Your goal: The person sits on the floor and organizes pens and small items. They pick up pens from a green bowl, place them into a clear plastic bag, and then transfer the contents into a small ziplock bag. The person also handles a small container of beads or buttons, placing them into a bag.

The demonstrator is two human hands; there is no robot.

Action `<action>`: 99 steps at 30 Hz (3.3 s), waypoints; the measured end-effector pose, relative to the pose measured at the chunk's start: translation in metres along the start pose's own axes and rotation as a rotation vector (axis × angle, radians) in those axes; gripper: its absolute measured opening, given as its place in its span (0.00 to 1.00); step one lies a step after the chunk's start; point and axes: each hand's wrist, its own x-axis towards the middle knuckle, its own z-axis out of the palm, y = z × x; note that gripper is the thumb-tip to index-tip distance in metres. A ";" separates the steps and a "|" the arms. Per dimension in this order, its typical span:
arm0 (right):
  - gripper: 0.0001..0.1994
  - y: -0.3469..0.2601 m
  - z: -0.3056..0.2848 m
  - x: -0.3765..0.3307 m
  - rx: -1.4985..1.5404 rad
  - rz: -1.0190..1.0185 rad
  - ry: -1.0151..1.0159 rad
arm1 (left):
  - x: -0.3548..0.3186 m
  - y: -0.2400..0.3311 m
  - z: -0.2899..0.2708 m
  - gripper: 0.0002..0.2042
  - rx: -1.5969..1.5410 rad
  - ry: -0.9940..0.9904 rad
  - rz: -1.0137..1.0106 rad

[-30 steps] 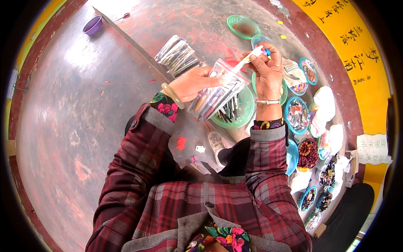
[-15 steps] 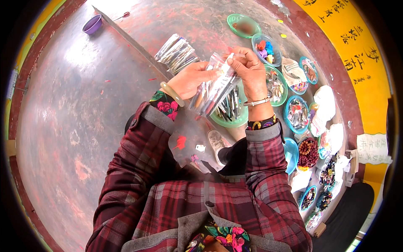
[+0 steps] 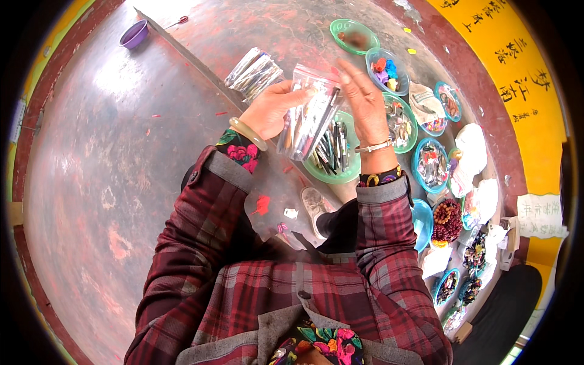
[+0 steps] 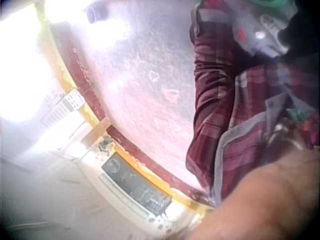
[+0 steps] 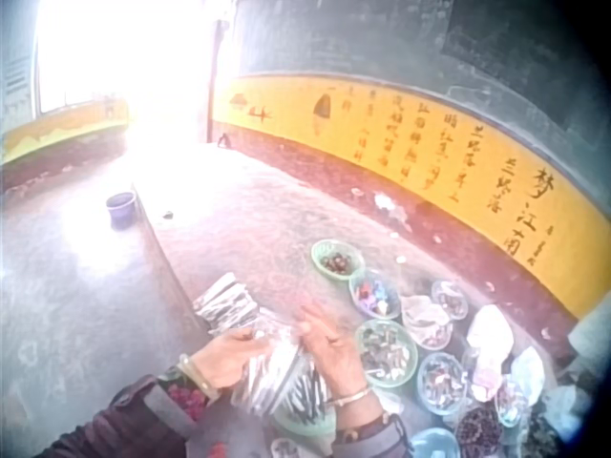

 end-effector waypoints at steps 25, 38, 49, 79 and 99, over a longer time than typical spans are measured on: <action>0.10 0.231 0.021 -0.064 -1.028 0.595 -0.222 | -0.001 0.017 -0.015 0.12 0.045 0.080 0.154; 0.07 0.108 -0.049 0.014 0.128 0.679 -0.009 | -0.005 0.020 -0.012 0.10 0.025 0.136 0.176; 0.05 0.017 -0.068 0.014 0.845 0.154 0.187 | 0.008 -0.003 -0.001 0.10 -0.032 0.109 0.054; 0.11 -0.021 -0.026 0.001 0.230 0.207 0.104 | -0.001 0.012 0.002 0.16 1.064 0.125 0.225; 0.32 -0.029 -0.035 0.001 0.258 -0.048 0.180 | -0.006 0.016 0.014 0.09 0.770 -0.162 0.104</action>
